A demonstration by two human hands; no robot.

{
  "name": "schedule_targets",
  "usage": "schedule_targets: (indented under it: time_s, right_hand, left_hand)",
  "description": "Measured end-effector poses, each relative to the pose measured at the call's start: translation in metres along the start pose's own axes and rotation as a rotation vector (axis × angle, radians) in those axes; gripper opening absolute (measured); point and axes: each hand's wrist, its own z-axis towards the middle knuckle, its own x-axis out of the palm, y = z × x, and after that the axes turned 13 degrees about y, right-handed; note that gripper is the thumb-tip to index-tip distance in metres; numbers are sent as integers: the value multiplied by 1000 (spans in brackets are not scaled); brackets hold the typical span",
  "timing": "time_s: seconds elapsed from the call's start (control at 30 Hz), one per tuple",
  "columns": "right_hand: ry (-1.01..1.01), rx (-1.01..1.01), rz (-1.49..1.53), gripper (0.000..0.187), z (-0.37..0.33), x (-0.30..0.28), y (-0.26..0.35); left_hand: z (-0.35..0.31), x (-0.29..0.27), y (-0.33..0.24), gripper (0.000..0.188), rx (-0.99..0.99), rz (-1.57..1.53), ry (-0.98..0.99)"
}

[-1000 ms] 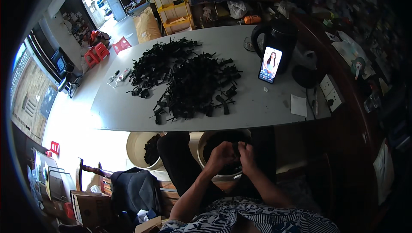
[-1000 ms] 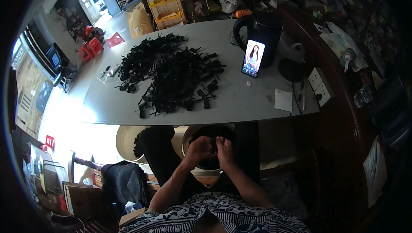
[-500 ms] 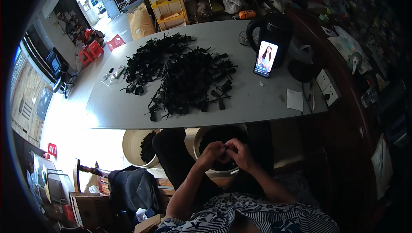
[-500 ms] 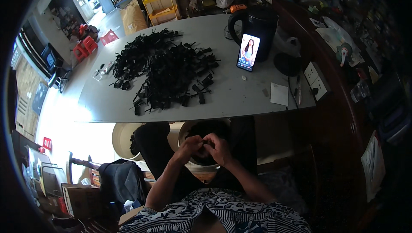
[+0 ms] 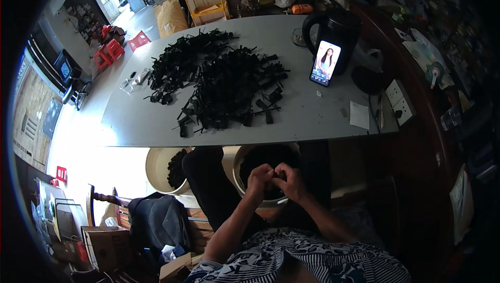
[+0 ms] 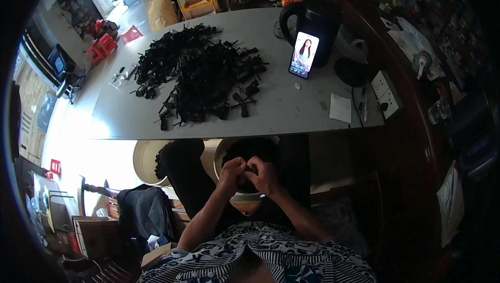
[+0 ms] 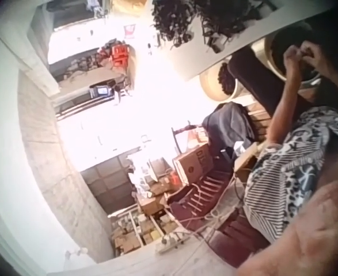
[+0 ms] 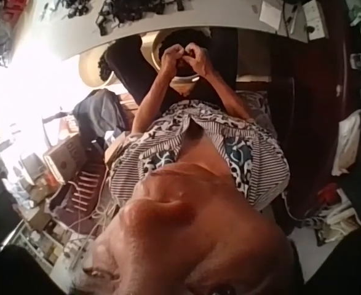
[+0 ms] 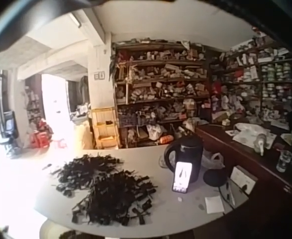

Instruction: Manually assembling small plastic components onto a larger black plastic frame at a workstation.

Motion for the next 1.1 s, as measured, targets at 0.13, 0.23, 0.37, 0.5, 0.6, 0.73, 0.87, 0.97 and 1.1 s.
schedule_targets:
  time_s: [0.13,0.23,0.37,0.5,0.6,0.73,0.87,0.97,1.1]
  right_hand:
    - [-87,-129,-253,18,3,-1,-4]
    - [-102,72,-68,24,20,2,-25]
    - [91,49,868,39,16,-26,-40]
    - [45,-68,1064,50,19,-19,-40]
    - [44,-122,1090,49,18,-18,-35]
    - [48,-210,990,52,17,-17,-21]
    - [90,-189,604,54,11,-22,-8]
    - [73,-284,484,52,8,-24,-9]
    - [80,-231,625,31,-1,-42,-22]
  left_hand:
    - [12,-4,9,13,64,-34,-3]
    - [16,-31,27,21,138,163,0]
    - [20,-32,21,30,278,605,-116]
    - [2,7,-15,22,45,226,108]
    - [6,22,-8,23,-7,173,145]
    - [10,25,7,20,-58,-98,59]
    - [15,7,20,15,1,-315,190]
    - [14,5,13,11,-17,-263,180]
    - [7,12,-6,8,106,-80,74]
